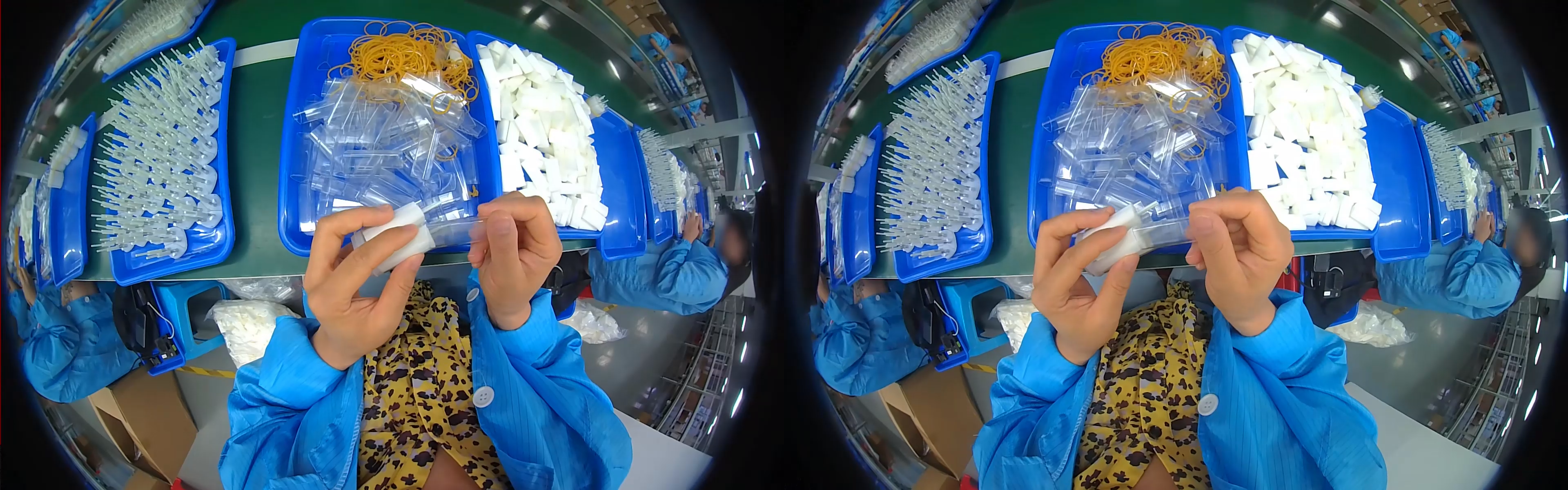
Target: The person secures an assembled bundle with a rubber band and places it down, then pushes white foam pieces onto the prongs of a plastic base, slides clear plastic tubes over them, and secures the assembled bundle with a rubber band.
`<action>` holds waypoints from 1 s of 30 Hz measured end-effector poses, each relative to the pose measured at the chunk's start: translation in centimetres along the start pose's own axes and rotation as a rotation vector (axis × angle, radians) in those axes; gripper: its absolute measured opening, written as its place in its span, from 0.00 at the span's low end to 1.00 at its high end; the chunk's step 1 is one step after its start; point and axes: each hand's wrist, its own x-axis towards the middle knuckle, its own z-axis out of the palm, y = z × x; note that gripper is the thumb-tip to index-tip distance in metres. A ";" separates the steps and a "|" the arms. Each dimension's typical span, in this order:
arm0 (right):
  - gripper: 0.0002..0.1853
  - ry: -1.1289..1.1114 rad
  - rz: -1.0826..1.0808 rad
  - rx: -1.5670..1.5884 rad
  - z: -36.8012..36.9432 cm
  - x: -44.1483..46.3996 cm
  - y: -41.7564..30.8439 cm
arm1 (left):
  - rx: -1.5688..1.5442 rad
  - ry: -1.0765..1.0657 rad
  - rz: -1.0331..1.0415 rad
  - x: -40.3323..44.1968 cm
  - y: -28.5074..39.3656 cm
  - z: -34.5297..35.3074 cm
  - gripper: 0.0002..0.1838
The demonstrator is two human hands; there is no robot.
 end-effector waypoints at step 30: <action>0.49 -0.202 -0.066 -0.500 1.4 0.8 -0.2 | 0.154 -0.026 0.117 -0.3 -0.7 1.3 0.29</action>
